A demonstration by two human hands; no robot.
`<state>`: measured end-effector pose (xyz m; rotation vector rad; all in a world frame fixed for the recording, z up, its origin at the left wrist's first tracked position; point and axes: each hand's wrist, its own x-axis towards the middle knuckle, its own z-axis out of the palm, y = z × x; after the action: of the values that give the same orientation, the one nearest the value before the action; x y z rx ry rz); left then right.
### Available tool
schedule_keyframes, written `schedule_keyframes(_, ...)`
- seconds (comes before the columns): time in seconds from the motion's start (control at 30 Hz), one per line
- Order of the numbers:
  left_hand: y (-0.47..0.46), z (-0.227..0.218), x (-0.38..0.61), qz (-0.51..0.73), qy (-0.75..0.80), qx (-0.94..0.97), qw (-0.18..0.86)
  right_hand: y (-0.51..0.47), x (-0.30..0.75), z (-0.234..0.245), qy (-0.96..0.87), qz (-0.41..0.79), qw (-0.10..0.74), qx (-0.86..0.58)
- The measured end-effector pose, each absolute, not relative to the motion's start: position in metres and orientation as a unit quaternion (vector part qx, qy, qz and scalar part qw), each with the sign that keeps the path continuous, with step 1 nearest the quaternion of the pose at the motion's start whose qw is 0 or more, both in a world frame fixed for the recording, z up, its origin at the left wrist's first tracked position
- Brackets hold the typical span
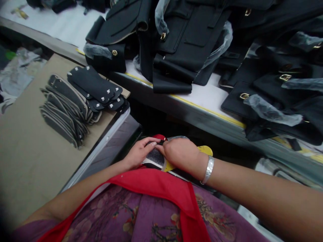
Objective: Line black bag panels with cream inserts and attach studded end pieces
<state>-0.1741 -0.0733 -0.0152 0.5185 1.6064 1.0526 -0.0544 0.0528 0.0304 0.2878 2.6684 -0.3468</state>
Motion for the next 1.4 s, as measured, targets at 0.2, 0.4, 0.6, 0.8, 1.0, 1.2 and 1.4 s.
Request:
schedule_keyframes(0.2,-0.080,-0.011,-0.176,0.484,0.644,0.177,0.566,0.056,-0.060,0.029,0.962,-0.111,0.226,0.101)
schedule_keyframes(0.4,-0.090,-0.020,-0.206,0.594,0.452,0.081,0.660,0.066,-0.066,0.024,0.957,-0.130,0.239,0.098)
schedule_keyframes(0.6,-0.086,-0.034,-0.220,0.546,0.458,0.101,0.694,0.072,-0.067,0.023,0.955,-0.132,0.251,0.084)
schedule_keyframes(0.8,-0.078,-0.029,-0.227,0.508,0.463,0.093,0.721,0.078,-0.070,0.026,0.952,-0.153,0.257,0.058)
schedule_keyframes(1.0,-0.071,-0.024,-0.234,0.469,0.485,0.096,0.732,0.083,-0.072,0.028,0.950,-0.163,0.263,0.049)
schedule_keyframes(1.2,-0.065,-0.011,-0.236,0.422,0.551,0.177,0.698,0.086,-0.075,0.031,0.956,-0.142,0.253,0.031)
schedule_keyframes(1.4,-0.065,-0.016,-0.242,0.413,0.516,0.153,0.735,0.087,-0.075,0.030,0.957,-0.140,0.251,0.035)
